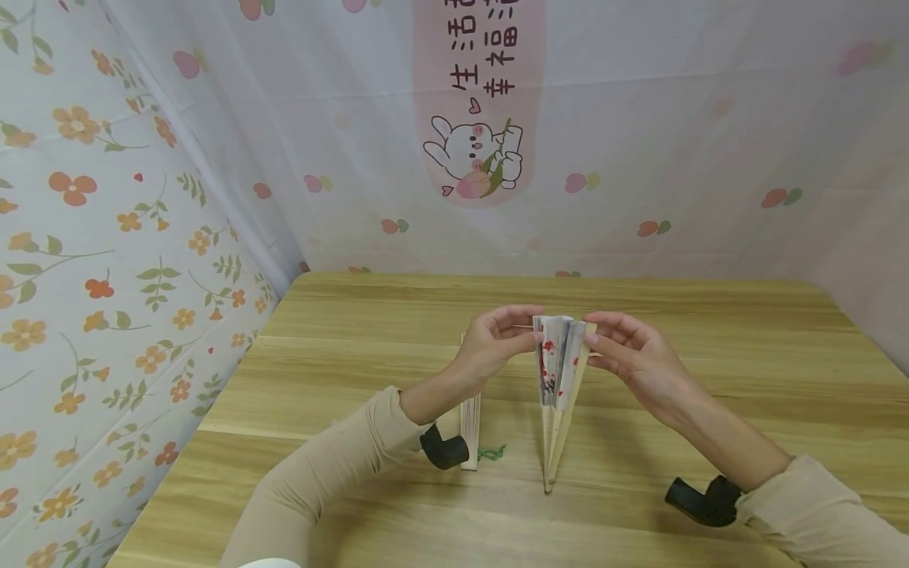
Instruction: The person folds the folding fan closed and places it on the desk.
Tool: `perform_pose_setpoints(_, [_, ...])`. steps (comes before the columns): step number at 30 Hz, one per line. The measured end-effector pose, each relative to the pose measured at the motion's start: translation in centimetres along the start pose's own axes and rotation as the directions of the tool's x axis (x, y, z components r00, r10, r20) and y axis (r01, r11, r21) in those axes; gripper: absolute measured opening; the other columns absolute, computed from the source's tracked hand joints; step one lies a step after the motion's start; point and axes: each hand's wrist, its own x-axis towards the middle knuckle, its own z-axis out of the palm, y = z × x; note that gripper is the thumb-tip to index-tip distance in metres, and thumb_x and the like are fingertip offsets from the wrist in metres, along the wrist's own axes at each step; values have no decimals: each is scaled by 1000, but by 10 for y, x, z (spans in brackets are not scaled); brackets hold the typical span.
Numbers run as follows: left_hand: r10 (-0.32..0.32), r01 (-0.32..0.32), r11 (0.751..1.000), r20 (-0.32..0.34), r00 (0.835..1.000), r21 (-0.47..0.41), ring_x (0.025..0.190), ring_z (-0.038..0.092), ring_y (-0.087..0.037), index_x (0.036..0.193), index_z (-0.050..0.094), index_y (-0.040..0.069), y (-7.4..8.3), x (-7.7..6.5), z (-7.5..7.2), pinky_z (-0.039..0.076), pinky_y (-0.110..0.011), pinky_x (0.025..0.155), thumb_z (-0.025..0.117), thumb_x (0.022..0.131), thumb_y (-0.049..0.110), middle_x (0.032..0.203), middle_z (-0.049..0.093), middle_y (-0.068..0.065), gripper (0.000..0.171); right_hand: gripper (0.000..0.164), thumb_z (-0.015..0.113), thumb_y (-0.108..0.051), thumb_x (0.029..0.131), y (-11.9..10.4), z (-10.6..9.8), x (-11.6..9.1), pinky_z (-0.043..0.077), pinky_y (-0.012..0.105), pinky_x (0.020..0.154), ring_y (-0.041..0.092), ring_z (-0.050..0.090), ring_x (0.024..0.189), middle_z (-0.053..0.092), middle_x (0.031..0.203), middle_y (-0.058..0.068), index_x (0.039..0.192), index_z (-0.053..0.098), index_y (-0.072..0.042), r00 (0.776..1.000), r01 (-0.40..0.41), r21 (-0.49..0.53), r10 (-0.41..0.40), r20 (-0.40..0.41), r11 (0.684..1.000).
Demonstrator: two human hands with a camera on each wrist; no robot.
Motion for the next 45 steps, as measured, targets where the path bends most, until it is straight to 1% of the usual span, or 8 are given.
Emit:
perform_pose_setpoints(8, [1,-1,1000,-1,1000,0,82,59,-11,115,52,-9,-1,0,1,49,-31,78,58,81,-6,100,59,-12,34,20,58,-12,86,0,2,-1,49,22,74,11,52,83,51,90,-1,106,57,-15,1000,-8,-34,7,-15,999])
perform_pose_setpoints(18, [9,-9,1000,5,1000,-8,82,59,-10,116,48,-12,-1,-1,1,49,-30,78,57,82,-6,97,59,-6,36,23,58,-13,86,2,6,0,47,22,74,10,49,82,46,88,0,109,56,-15,1000,-5,-74,3,-24,997])
perform_pose_setpoints(21, [13,-12,1000,8,1000,-12,82,59,-11,116,48,-13,-1,-1,1,49,-31,78,57,81,-7,97,59,-8,36,23,57,-11,87,2,7,0,48,22,75,10,51,84,49,91,0,110,55,-14,1000,5,-55,-5,-12,998])
perform_pose_setpoints(24, [12,-12,1000,5,1000,-12,82,59,-11,115,50,-11,-1,-1,1,50,-31,78,57,81,-7,97,59,-8,35,23,56,-9,87,3,7,0,48,22,76,10,53,85,52,95,-1,109,54,-13,1000,10,-29,-11,-2,1000])
perform_pose_setpoints(27, [10,-10,1000,3,1000,-12,82,59,-11,114,51,-10,0,-1,2,50,-32,78,58,80,-8,98,59,-10,34,23,57,-9,87,4,8,1,49,22,77,10,54,87,52,96,-1,109,53,-14,1000,8,-13,-8,1,1000])
perform_pose_setpoints(32, [9,-9,1000,1,1000,-1,83,59,-12,113,52,-8,0,-1,3,50,-32,77,59,80,-7,100,59,-12,34,24,57,-10,87,4,8,1,48,22,77,10,53,87,51,98,0,110,51,-14,1000,-11,-15,11,-8,1000])
perform_pose_setpoints(36, [14,-14,1000,10,1000,0,83,59,-12,114,53,-8,1,-2,4,50,-31,78,59,80,-6,98,59,-10,34,25,57,-11,87,3,10,1,48,21,77,10,52,88,51,100,0,111,50,-14,1000,-27,-24,26,-6,999])
perform_pose_setpoints(45, [22,-21,1000,45,999,-6,83,59,-11,115,50,-10,2,-2,4,49,-31,78,58,80,-7,98,59,-7,36,30,59,-14,86,2,11,1,47,21,78,10,52,90,52,100,-1,114,48,-13,997,-79,-43,78,-15,996])
